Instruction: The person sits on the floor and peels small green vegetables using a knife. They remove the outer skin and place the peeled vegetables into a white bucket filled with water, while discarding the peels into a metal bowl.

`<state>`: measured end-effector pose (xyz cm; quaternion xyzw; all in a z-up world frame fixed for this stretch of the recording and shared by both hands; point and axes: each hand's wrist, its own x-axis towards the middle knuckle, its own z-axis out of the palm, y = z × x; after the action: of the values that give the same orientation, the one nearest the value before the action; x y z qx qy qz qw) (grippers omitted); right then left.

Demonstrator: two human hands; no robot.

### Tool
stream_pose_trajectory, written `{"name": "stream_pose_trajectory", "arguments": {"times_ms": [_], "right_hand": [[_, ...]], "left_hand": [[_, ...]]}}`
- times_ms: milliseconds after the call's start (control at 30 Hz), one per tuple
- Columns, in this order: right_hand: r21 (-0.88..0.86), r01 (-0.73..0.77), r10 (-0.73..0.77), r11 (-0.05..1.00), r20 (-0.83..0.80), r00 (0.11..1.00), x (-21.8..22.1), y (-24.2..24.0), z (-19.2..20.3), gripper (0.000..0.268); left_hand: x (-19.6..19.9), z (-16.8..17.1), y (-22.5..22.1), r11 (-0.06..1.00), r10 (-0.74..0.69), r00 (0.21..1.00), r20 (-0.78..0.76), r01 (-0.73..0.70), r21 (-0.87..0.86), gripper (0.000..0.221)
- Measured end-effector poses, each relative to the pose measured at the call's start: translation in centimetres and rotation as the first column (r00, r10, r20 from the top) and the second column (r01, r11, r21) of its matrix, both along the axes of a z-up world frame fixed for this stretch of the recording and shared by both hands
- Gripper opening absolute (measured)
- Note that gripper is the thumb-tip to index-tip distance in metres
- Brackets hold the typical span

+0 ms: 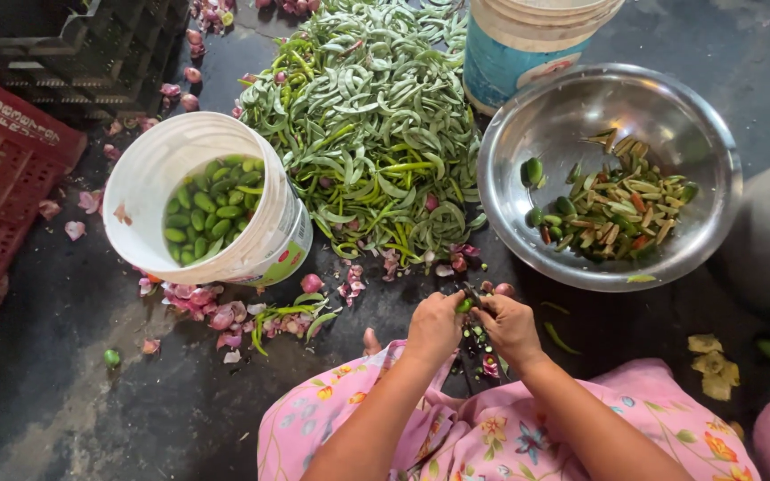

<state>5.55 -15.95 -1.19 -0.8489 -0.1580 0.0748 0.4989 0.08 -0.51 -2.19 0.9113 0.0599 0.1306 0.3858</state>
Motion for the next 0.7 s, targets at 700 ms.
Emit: {"name": "stream_pose_trajectory", "arguments": {"times_ms": [700], "right_hand": [[-0.432,-0.123,0.189,0.893,0.113,0.975,0.9,-1.2,-2.6,0.021]], "left_hand": [[1.7,-5.9,2.5,0.528,-0.132,0.945,-0.299,-0.188,-0.828,0.036]]}}
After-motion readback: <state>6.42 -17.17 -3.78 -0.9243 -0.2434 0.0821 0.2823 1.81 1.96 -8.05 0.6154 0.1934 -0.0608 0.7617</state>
